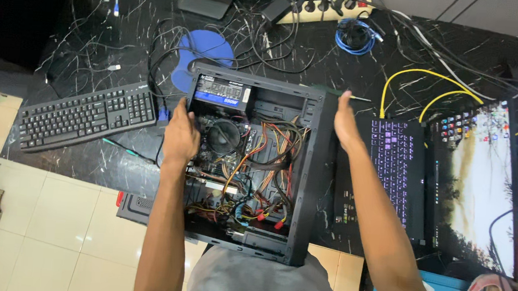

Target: The person works on the internal components of a desktop computer tower, connecting and organizing various cables inside the case. They handle the power supply unit and motherboard connections, occasionally adjusting the position of the computer case on the desk.

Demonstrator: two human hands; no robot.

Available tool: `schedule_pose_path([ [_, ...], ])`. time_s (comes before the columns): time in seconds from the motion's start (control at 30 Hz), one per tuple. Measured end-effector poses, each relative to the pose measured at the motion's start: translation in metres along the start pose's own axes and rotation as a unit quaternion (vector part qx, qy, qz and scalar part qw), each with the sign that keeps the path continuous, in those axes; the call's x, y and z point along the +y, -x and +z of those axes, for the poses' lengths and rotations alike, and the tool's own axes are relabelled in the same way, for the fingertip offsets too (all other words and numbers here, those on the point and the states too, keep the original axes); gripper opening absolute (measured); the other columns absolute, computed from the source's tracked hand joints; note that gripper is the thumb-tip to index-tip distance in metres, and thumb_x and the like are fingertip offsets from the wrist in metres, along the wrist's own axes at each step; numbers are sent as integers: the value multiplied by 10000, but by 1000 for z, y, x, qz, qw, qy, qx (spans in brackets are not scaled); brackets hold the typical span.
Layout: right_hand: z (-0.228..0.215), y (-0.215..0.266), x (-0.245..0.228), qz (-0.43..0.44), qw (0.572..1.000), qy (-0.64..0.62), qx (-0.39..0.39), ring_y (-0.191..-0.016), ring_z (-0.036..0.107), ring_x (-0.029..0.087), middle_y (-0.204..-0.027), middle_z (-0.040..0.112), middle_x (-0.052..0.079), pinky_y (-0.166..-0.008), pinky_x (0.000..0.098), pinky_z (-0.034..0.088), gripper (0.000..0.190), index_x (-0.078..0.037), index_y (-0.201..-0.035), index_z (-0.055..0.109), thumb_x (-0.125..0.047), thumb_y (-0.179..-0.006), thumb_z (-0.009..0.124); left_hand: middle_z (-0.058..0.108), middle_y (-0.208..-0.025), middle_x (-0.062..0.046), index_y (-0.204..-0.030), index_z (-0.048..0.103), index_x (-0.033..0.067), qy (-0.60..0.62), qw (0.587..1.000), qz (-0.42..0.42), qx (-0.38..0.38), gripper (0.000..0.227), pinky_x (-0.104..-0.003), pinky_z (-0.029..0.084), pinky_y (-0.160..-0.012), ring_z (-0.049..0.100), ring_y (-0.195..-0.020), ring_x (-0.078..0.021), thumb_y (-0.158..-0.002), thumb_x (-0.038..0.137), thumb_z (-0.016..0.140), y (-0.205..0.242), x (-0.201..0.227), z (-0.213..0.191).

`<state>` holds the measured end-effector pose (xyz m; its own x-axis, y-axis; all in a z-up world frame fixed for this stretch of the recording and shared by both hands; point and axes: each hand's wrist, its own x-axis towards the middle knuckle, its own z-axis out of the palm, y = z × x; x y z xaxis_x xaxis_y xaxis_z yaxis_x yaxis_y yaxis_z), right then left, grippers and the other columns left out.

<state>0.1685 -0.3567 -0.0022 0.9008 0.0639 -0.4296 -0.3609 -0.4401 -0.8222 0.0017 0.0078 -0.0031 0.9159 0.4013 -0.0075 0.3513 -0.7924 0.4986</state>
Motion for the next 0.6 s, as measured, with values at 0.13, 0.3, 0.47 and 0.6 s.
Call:
schedule_pose_path([
  [0.13,0,18,-21,-155,987,-12,39,-1466,361,437,-1504,477,267,-1230,536,211,643,-26,-1409,579,-444,-1134,175,542,-1353,-325,-1529,310,-6,46,999,19,23,500,-698,482,-934,594,-1130,-585,-1058,160,329,2,6,-3],
  [0.3,33,24,-30,-305,922,211,112,-1411,391,410,-1415,512,166,-1129,649,264,342,-129,-1363,575,-258,-1049,621,528,-1393,-329,-1511,327,-1,87,996,24,7,485,-684,463,-981,567,-1208,-566,-1072,204,346,-5,-4,3],
  [0.47,55,52,-38,-337,874,329,118,-1455,291,424,-1468,478,172,-1106,728,159,475,-120,-1443,477,-240,-1021,660,549,-1389,-310,-1503,362,34,104,994,38,-23,490,-668,458,-1009,569,-1222,-544,-1082,282,399,-20,-28,14],
  [0.6,55,50,-36,-340,847,387,134,-1443,314,404,-1470,482,161,-1090,714,212,519,-143,-1462,451,-212,-1002,679,580,-1356,-323,-1464,433,6,170,984,48,-3,486,-628,460,-1025,571,-1228,-534,-1090,315,463,-12,-19,3],
])
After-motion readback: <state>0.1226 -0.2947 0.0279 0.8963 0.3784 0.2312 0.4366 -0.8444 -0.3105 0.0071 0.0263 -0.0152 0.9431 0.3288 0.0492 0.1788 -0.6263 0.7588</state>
